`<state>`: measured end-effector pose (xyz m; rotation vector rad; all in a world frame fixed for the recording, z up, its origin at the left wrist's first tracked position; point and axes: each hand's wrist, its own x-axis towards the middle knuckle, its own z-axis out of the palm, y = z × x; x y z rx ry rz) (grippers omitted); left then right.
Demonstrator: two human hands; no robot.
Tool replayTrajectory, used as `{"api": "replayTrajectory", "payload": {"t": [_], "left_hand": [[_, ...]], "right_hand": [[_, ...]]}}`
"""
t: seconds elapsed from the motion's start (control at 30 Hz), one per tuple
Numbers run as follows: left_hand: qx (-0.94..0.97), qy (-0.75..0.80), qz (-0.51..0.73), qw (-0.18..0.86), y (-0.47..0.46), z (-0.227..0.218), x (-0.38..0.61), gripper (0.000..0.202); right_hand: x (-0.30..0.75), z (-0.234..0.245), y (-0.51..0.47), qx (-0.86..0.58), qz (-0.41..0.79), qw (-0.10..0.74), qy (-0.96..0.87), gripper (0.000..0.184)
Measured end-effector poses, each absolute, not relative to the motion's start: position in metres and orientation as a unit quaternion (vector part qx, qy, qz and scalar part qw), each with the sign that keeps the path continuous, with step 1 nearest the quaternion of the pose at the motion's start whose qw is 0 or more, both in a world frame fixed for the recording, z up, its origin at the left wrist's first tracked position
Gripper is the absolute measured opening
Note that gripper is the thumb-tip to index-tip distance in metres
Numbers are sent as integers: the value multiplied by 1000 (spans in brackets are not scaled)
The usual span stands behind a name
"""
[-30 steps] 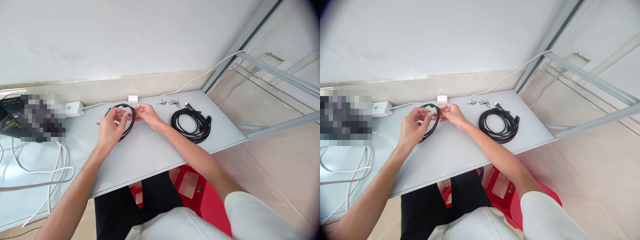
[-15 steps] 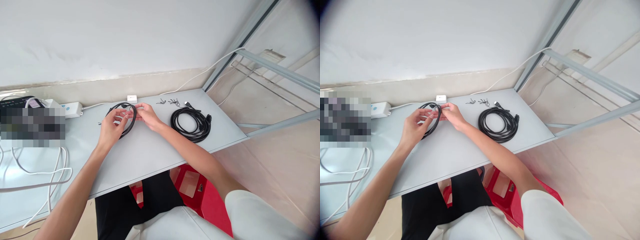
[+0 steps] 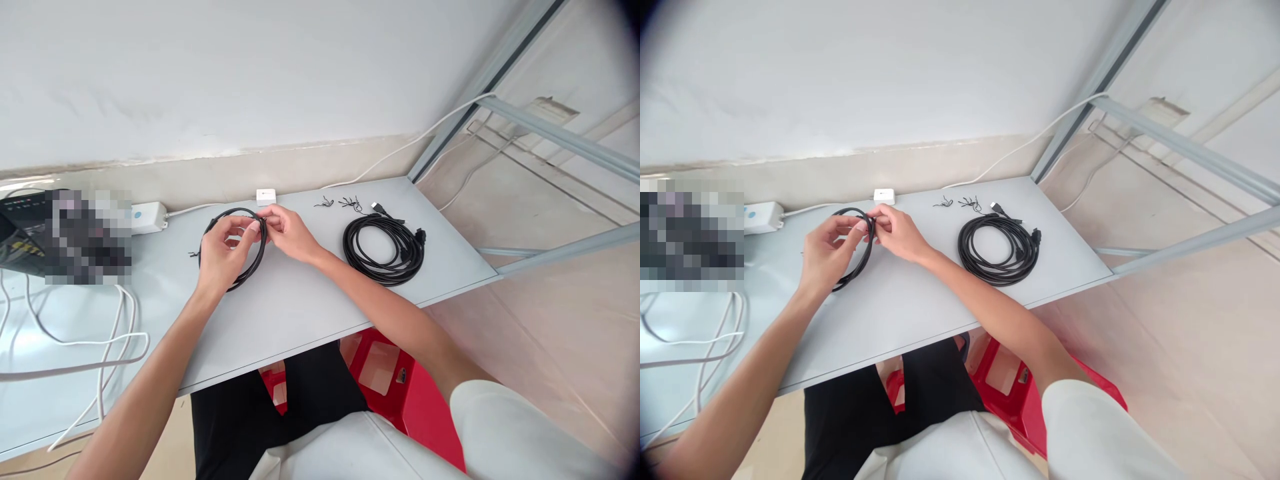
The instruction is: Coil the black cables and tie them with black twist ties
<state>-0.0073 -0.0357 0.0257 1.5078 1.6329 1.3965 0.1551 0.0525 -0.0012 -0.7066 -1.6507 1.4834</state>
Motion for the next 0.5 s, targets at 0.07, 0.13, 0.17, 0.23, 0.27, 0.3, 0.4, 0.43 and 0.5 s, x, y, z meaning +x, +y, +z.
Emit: {"api": "replayTrajectory", "payload": {"t": [0.07,0.13,0.17,0.23,0.27,0.3,0.4,0.43,0.5], "left_hand": [[551,595,519,269,-35,26,-9,29],[549,595,517,278,-35,26,-11,28],[549,598,514,277,-35,26,-12,28],[550,609,504,270,-34,25,-13,28],[551,615,497,265,-34,25,-14,28],[554,622,489,260,-34,25,-14,28],[567,635,463,245,-33,23,-14,27],[574,637,455,238,-32,22,-14,26],[586,640,445,222,-32,20,-15,25]], "right_hand": [[155,-3,52,-262,586,383,-665,16],[155,-4,53,-247,594,372,-669,15],[155,-4,54,-244,602,365,-667,17],[156,-3,57,-245,623,343,-659,22],[157,-1,58,-247,635,330,-653,25],[158,0,59,-249,647,317,-647,29],[163,6,63,-268,663,293,-635,31],[165,8,64,-280,662,291,-631,29],[169,11,66,-303,660,289,-624,25]]}}
